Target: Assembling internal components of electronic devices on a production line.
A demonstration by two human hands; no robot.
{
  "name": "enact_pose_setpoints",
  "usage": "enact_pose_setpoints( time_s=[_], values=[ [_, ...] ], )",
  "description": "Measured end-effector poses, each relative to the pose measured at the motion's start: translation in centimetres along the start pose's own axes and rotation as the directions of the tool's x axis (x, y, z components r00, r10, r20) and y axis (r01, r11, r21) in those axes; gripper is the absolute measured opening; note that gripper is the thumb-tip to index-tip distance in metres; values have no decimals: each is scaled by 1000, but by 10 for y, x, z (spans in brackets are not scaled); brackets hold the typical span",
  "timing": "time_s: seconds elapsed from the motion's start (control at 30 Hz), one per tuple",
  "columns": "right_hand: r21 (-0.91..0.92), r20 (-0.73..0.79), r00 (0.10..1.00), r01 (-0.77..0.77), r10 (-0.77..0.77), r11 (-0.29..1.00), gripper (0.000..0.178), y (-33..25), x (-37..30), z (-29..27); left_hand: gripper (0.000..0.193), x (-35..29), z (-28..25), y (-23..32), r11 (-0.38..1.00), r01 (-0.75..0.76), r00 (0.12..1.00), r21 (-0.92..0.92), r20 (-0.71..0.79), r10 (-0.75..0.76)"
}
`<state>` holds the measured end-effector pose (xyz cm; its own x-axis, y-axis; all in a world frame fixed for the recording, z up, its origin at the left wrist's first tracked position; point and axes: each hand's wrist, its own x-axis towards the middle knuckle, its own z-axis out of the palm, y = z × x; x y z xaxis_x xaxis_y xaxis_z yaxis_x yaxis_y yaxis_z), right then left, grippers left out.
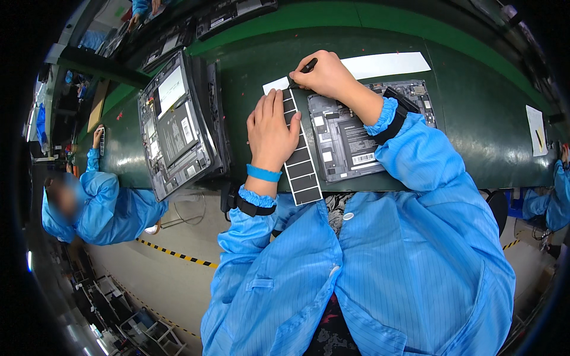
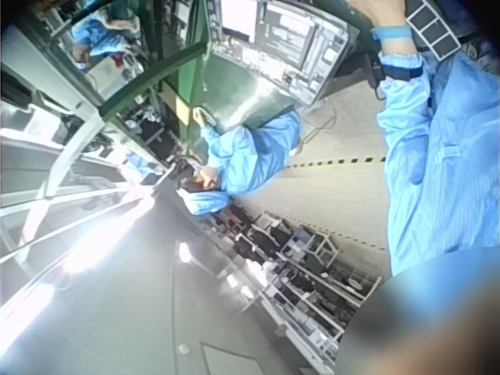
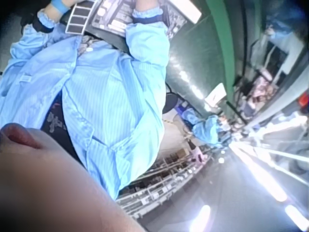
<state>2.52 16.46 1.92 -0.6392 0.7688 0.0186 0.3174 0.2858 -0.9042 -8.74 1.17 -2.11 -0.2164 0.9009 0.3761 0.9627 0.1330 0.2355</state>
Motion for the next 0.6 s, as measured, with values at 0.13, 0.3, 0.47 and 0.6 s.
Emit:
enact_pose_setpoints(
  time_s=[0.13,0.3,0.47,0.6],
  values=[
    [-26,26,999,-30,31,999,25,-1,0,0,59,0,-3,2,1000,8,1000,20,9,-8],
    [97,14,999,-49,48,994,24,-1,-2,3,59,2,-3,3,998,3,1000,56,24,-4],
    [104,-6,1000,-3,3,995,23,2,-2,5,59,2,-3,6,992,20,999,121,37,-25],
    [176,-3,1000,7,-7,984,23,5,-1,6,60,2,-3,7,985,22,998,168,52,-31]
  ],
)
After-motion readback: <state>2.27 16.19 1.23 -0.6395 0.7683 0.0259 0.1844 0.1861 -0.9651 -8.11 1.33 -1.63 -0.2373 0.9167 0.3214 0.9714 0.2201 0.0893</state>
